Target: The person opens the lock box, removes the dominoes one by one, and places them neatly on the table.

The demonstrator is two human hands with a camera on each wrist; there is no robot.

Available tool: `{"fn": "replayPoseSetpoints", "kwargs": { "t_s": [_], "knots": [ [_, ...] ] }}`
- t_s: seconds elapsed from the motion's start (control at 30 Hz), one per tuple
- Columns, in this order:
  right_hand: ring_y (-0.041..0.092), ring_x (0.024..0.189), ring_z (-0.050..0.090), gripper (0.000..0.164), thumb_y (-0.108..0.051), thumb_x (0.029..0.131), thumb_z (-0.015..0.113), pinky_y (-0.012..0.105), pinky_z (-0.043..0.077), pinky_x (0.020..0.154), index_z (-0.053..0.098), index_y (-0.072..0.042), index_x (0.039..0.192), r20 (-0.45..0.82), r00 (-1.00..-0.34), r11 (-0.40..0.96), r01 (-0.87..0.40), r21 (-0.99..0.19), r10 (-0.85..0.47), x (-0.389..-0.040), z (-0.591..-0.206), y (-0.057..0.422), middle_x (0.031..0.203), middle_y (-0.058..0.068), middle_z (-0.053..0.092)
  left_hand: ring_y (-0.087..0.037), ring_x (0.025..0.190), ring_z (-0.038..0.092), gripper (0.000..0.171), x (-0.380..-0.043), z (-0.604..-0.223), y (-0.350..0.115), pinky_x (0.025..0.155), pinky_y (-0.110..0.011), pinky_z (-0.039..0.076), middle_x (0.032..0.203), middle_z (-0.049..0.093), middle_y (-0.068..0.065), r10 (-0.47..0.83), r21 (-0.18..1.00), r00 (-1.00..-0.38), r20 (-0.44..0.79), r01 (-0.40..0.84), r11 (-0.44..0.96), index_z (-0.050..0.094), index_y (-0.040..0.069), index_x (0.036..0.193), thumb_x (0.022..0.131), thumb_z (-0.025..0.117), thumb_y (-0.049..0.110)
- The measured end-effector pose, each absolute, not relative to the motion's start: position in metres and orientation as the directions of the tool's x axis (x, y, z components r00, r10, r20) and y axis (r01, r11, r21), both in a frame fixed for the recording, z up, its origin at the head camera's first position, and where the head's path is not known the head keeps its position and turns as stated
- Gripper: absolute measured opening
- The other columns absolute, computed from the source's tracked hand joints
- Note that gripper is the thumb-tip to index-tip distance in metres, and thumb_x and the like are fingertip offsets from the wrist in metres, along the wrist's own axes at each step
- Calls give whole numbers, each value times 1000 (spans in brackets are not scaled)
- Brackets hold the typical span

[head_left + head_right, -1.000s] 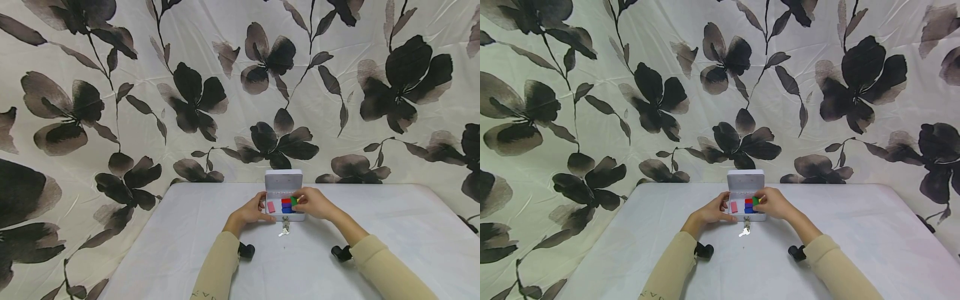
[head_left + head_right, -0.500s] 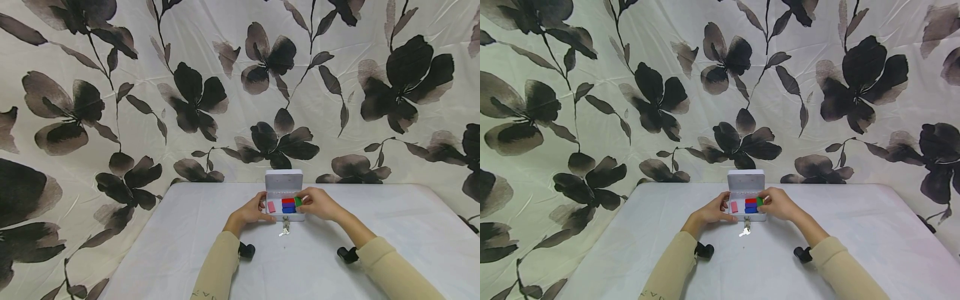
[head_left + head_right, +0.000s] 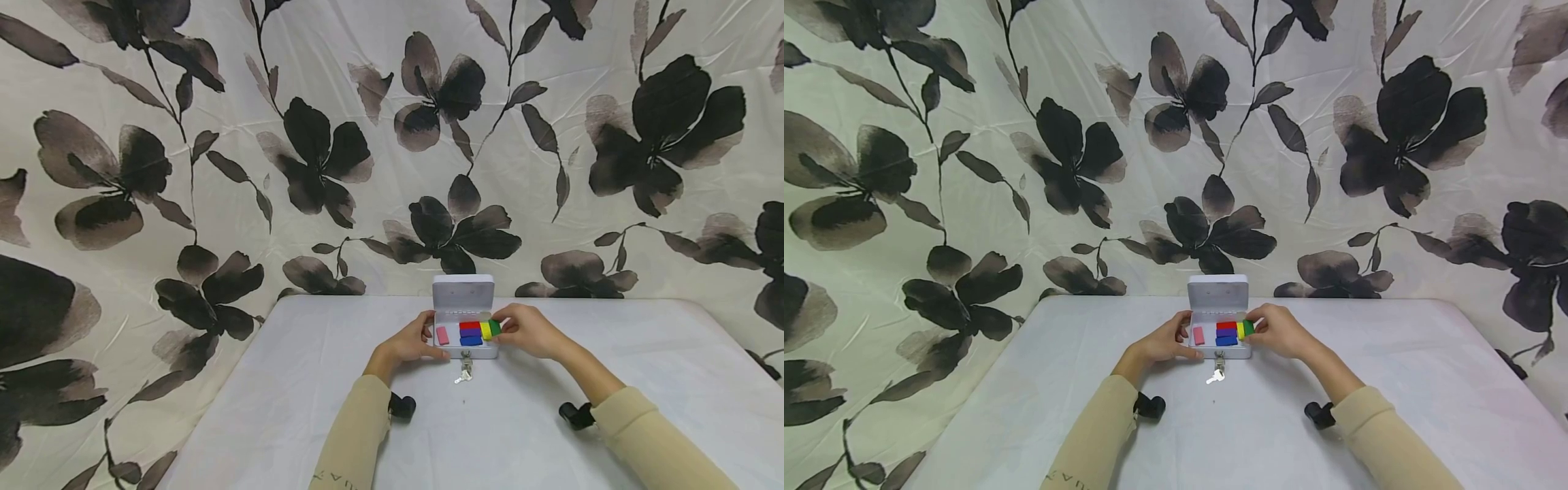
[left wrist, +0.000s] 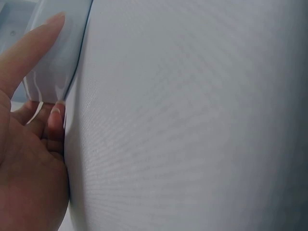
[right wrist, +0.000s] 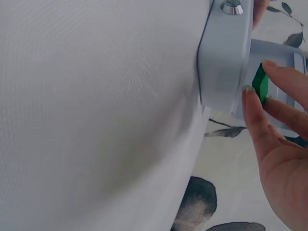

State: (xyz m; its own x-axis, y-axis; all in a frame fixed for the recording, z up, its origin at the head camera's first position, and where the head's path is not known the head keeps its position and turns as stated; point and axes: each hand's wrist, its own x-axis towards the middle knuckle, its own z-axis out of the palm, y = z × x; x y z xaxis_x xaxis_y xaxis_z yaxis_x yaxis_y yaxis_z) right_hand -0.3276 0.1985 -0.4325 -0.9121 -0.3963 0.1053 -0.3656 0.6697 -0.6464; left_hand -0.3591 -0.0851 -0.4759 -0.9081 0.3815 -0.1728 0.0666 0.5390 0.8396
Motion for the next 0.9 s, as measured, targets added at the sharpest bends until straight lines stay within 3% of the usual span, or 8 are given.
{"fn": "replayPoseSetpoints", "kwargs": {
  "t_s": [0.9],
  "knots": [
    [20, 82, 57, 35, -5, 85, 80, 34, 49, 73, 69, 11, 114, 91, -907, 691, -375, -617, -411, -343, -450, 218, 101, 15, 67, -22, 111, 46, 98, -361, -480, -85, 95, -38, 41, 116, 50, -7, 379, 839, -913, -152, 83, 538, 35, 16, 156, 78, 91, 28]
  ]
}}
